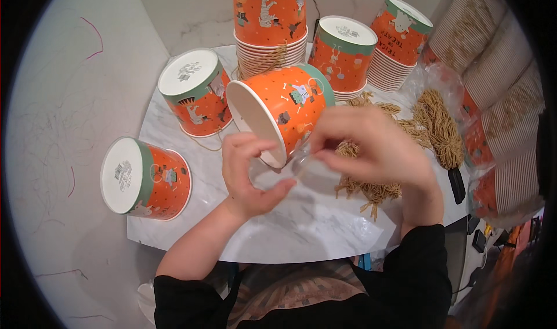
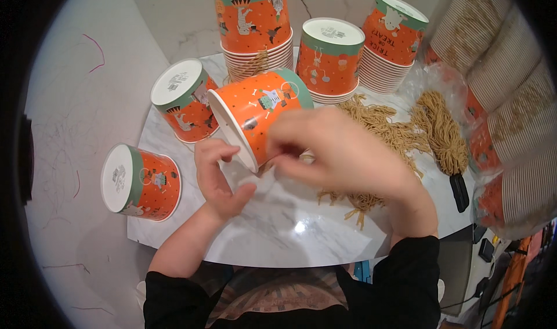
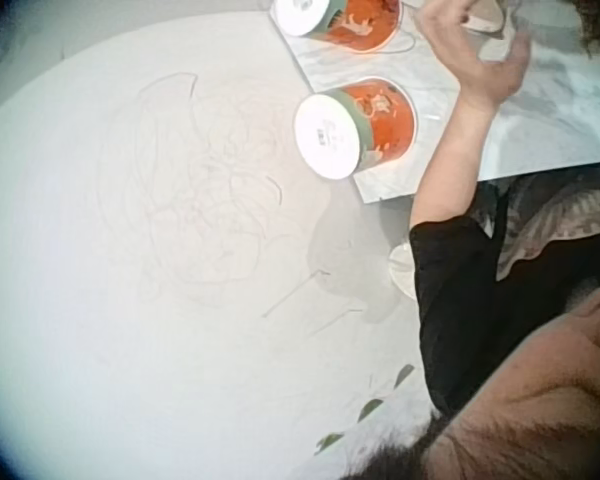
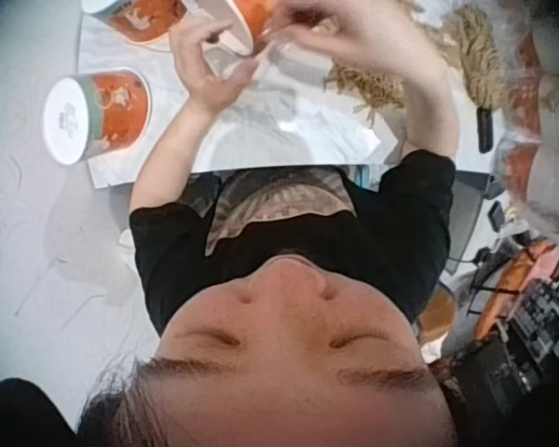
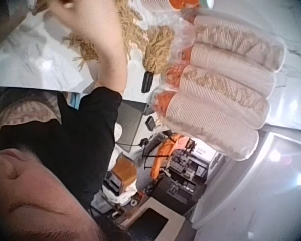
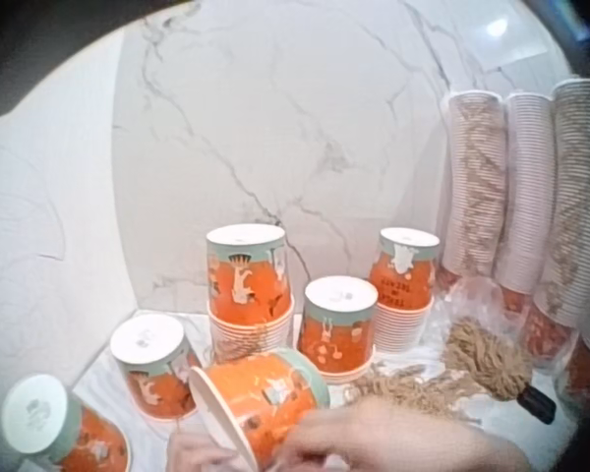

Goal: Attach string handles to printed paper buckets.

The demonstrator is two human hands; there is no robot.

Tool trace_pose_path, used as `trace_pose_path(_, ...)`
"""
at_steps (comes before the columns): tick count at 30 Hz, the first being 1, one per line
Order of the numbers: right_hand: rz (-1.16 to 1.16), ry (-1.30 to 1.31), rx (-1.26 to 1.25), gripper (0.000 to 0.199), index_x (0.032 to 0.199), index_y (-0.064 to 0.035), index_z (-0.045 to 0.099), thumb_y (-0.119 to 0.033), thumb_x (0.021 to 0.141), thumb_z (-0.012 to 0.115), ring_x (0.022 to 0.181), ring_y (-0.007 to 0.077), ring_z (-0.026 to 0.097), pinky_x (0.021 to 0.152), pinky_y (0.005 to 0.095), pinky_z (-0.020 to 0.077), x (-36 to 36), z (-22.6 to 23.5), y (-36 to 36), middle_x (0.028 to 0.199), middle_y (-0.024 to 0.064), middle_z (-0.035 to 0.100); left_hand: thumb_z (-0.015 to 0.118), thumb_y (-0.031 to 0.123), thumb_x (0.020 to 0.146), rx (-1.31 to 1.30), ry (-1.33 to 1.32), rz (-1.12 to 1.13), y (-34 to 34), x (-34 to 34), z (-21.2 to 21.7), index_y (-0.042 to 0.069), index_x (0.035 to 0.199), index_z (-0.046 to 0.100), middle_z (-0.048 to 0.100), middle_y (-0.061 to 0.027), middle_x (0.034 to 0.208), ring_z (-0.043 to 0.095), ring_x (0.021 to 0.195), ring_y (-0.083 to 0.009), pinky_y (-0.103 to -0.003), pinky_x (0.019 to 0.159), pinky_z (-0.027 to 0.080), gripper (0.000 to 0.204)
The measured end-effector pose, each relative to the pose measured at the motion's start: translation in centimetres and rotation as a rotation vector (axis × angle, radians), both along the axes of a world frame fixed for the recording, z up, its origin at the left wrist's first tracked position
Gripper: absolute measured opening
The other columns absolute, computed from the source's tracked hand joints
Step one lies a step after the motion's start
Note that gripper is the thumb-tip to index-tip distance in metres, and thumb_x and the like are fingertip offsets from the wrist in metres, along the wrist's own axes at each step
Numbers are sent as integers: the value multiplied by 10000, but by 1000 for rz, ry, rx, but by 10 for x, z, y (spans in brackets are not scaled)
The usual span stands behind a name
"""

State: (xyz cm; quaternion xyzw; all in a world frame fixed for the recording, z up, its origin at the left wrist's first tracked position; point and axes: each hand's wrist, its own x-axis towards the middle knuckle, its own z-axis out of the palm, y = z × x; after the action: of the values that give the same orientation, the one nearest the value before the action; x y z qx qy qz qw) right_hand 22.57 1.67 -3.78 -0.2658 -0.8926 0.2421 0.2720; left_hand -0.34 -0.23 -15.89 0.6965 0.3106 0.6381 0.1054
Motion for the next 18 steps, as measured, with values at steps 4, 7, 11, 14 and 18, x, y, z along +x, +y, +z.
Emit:
trace_pose_path(4, -63, -30, 58, 135, 911, -30, 581, -68, 834, 685, 752, 353, 644, 617, 436, 516, -24, -4, -34, 853, 138, 595, 880, 212, 744, 152, 136, -107, -9, 0, 3, 110, 1036, 666, 601, -49, 959, 543, 835, -224, -344, 732, 434, 376)
trace_pose_path(7, -69, -13, 63, 156, 928, -44, 577, -92, 839, 695, 749, 359, 642, 610, 452, 509, -24, -5, -36, 855, 138, 589, 831, 142, 792, 201, 147, -42, -8, -1, 1, 114, 992, 670, 613, -20, 882, 548, 782, -215, -350, 720, 409, 259)
trace_pose_path(11, -68, -79, -24, 162, 950, -46, 583, -126, 865, 696, 766, 347, 659, 634, 445, 518, -19, 0, -31, 859, 127, 628, 788, 83, 830, 196, 154, -22, -8, -1, 4, 115, 952, 669, 611, -5, 819, 540, 712, -204, -347, 698, 406, 173)
trace_pose_path(14, -113, -296, -66, 293, 1031, -67, 637, -219, 846, 806, 615, 202, 642, 556, 323, 490, 7, 26, -21, 686, 52, 606, 771, 86, 865, 142, 125, 5, -7, 0, 0, 99, 949, 665, 614, -15, 819, 539, 699, -199, -323, 673, 425, 136)
trace_pose_path(18, -303, -437, -274, 358, 950, -53, 651, -349, 853, 829, 565, 81, 467, 515, 275, 363, 65, 43, 6, 633, -28, 503, 740, 100, 922, 18, -58, 24, -4, 5, -3, 55, 932, 654, 633, -43, 839, 543, 698, -178, -266, 615, 446, 98)
